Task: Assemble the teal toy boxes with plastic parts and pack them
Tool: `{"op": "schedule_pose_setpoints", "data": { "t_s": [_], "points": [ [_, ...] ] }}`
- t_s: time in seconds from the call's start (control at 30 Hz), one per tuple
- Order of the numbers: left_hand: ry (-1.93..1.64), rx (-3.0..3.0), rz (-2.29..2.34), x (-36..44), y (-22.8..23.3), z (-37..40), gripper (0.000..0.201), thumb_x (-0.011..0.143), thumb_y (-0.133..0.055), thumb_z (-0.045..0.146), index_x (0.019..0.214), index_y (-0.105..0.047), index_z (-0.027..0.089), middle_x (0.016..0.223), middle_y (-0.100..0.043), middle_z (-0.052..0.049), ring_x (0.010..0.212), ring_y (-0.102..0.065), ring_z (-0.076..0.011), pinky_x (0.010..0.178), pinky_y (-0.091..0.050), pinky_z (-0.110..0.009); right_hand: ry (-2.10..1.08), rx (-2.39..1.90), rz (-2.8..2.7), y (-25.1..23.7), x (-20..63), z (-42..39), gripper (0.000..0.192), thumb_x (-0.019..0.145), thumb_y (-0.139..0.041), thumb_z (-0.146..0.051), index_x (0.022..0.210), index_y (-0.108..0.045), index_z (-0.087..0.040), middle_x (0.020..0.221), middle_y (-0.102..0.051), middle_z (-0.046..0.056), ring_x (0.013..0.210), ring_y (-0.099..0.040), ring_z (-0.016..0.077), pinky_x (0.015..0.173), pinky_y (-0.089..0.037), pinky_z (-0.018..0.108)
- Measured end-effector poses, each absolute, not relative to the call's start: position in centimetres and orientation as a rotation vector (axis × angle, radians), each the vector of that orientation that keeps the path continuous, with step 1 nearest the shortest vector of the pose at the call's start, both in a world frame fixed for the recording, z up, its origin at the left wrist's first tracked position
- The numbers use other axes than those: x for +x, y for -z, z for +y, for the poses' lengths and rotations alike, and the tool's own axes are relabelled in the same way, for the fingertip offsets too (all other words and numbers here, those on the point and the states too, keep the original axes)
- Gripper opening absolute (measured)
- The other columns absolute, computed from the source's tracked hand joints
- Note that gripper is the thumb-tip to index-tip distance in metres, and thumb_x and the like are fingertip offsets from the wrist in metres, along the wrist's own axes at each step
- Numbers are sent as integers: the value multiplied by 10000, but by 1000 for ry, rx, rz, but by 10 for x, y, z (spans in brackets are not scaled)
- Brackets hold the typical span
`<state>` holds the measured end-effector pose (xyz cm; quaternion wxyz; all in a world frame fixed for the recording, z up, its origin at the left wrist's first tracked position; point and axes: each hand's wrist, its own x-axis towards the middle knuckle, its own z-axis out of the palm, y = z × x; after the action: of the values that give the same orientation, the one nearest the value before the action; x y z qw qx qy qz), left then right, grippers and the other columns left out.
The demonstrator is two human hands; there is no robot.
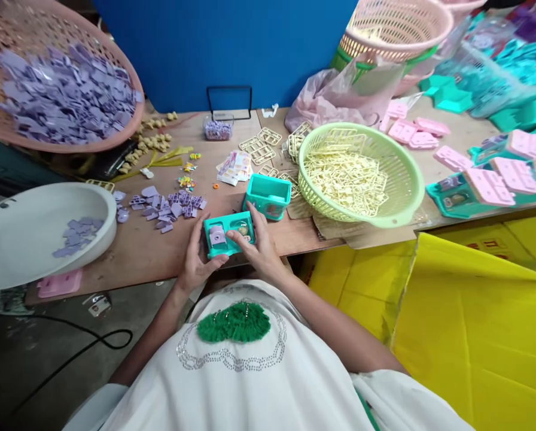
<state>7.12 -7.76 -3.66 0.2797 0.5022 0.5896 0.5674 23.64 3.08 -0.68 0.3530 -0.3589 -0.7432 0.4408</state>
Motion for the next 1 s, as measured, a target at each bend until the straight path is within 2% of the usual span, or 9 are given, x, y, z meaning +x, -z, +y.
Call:
{"op": "schedule_pose_setpoints", "data": {
  "t_s": [0.13, 0.23, 0.33, 0.53, 0.63, 0.77, 0.83, 0.9, 1.0],
  "points": [
    [-1499, 1342, 1537, 60, 36, -70, 973, 843, -851, 572, 1630, -403, 216, 1646, -500, -190, 1540, -503, -360, 1288, -425, -491, -875, -587, -2148, -21, 234, 49, 554, 983, -737, -501, 1490, -649, -296, 1468, -629, 151, 1380, -584, 339, 1202, -473, 580],
    [-1507, 1342, 1529, 57, 40, -63, 957, 823, -866, 553, 1606, -444, 200, 1643, -500, -196, 1544, -496, -369, 1282, -434, -489, -929, -382, -2376, -37, 226, 64, 384, 962, -761, -409, 1314, -756, -255, 1301, -696, 148, 1204, -648, 329, 1080, -554, 560],
    [-1505, 1329, 1566, 56, 44, -57, 906, 815, -867, 542, 1564, -503, 187, 1606, -538, -195, 1517, -524, -378, 1256, -464, -488, -955, -361, -2413, -36, 215, 74, 241, 929, -766, -378, 1091, -784, -201, 1171, -699, 153, 1116, -652, 315, 983, -591, 514],
    [-1556, 1225, 1620, 60, 53, -45, 844, 809, -831, 601, 1476, -585, 148, 1474, -643, -198, 1396, -624, -393, 1174, -536, -506, -1280, -574, -1846, -23, 204, 76, 377, 920, -771, -602, 951, -702, -233, 1017, -680, 77, 965, -672, 228, 913, -620, 409],
    [-1554, 1187, 1588, 62, 52, -45, 859, 800, -831, 635, 1471, -600, 150, 1497, -633, -198, 1424, -604, -392, 1202, -512, -508, -1446, -600, -1689, -25, 206, 78, 421, 838, -862, -615, 991, -741, -241, 1079, -675, 73, 1043, -682, 227, 914, -638, 383],
    [-1565, 1124, 1509, 55, 32, -51, 881, 832, -837, 621, 1540, -563, 173, 1574, -578, -201, 1478, -567, -360, 1221, -509, -474, -1481, -599, -1691, -29, 218, 82, 478, 877, -844, -577, 1256, -789, -290, 1318, -697, 99, 1255, -659, 258, 1015, -631, 437],
    [-1565, 1172, 1520, 47, 14, -52, 713, 859, -843, 564, 1451, -663, 210, 1539, -602, -170, 1442, -600, -330, 1162, -564, -433, -1490, -659, -1618, -28, 224, 81, 525, 872, -841, -601, 1301, -780, -305, 1383, -715, 92, 1279, -673, 272, 1055, -623, 472],
    [-1504, 1287, 1576, 38, -4, -49, 472, 858, -863, 497, 1245, -794, 236, 1423, -659, -131, 1345, -659, -301, 1044, -633, -389, -1529, -695, -1532, -26, 227, 76, 566, 852, -851, -621, 1318, -772, -310, 1431, -718, 88, 1290, -688, 290, 1070, -622, 495],
    [-1378, 1406, 1583, 29, -20, -39, 278, 844, -878, 437, 1044, -858, 244, 1226, -711, -98, 1058, -740, -231, 801, -665, -305, -1600, -693, -1458, -21, 226, 65, 655, 828, -877, -606, 1403, -730, -328, 1451, -716, 87, 1287, -700, 295, 1069, -622, 491]
  ]
}}
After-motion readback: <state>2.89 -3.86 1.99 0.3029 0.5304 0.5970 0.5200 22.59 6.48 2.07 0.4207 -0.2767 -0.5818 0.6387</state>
